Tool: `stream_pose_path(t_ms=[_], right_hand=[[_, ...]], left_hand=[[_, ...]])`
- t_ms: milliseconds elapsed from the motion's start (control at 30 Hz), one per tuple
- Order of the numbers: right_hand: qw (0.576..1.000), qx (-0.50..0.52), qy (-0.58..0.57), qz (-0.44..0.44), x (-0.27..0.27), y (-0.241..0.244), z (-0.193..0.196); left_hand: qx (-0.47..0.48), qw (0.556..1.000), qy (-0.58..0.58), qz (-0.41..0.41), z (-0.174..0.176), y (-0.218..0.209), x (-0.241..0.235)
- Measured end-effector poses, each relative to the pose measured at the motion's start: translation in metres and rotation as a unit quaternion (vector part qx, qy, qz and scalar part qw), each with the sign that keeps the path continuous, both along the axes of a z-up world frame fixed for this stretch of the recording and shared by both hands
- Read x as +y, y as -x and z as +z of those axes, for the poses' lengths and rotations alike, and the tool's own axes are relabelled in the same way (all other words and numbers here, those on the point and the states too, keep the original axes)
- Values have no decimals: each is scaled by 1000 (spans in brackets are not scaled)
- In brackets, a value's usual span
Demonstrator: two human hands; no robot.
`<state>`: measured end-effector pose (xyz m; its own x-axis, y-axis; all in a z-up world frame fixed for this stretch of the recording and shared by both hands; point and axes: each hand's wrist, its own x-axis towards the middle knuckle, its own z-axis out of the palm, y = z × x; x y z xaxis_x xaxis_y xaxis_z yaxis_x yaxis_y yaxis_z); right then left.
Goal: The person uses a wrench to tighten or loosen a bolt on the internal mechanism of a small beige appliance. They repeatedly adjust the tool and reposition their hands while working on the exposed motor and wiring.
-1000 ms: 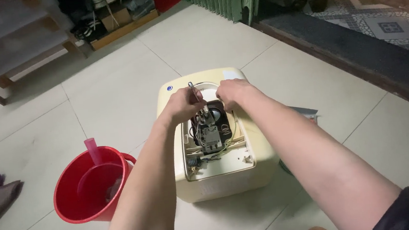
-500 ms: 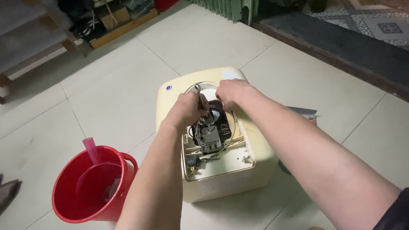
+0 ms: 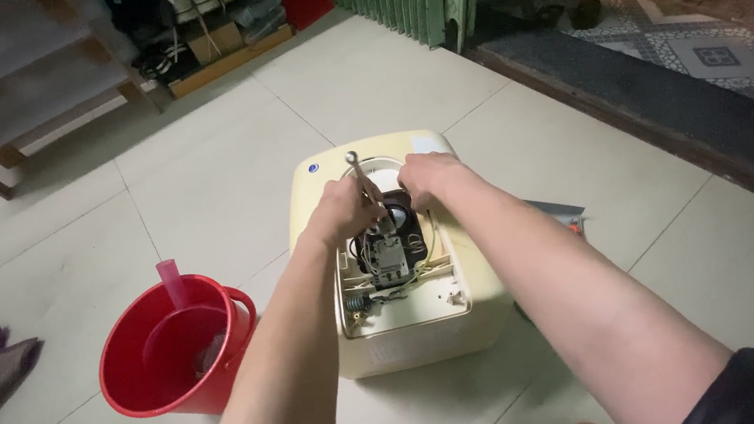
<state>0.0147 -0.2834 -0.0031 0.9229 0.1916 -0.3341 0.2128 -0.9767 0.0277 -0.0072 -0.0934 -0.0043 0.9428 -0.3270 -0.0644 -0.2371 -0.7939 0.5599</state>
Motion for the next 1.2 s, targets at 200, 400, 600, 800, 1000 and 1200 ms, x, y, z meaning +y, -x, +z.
stream_pose_path(t_ms=[200, 400, 600, 800, 1000, 1200], right_hand=[[996, -73, -42, 19, 15, 15, 26], [993, -53, -41, 102, 34, 30, 34], [989, -58, 28, 130, 42, 9, -1], [983, -88, 76, 144, 50, 1, -14], [968, -124, 134, 174, 61, -17, -41], [954, -137, 172, 204, 71, 3, -27]], left_hand=[[7, 996, 68, 55, 7, -6, 23], [0, 987, 138, 81, 7, -8, 56], [5, 990, 128, 65, 13, -3, 76], [11, 989, 125, 83, 9, -4, 87], [20, 987, 130, 97, 16, 6, 103], [20, 987, 125, 102, 31, 18, 112]])
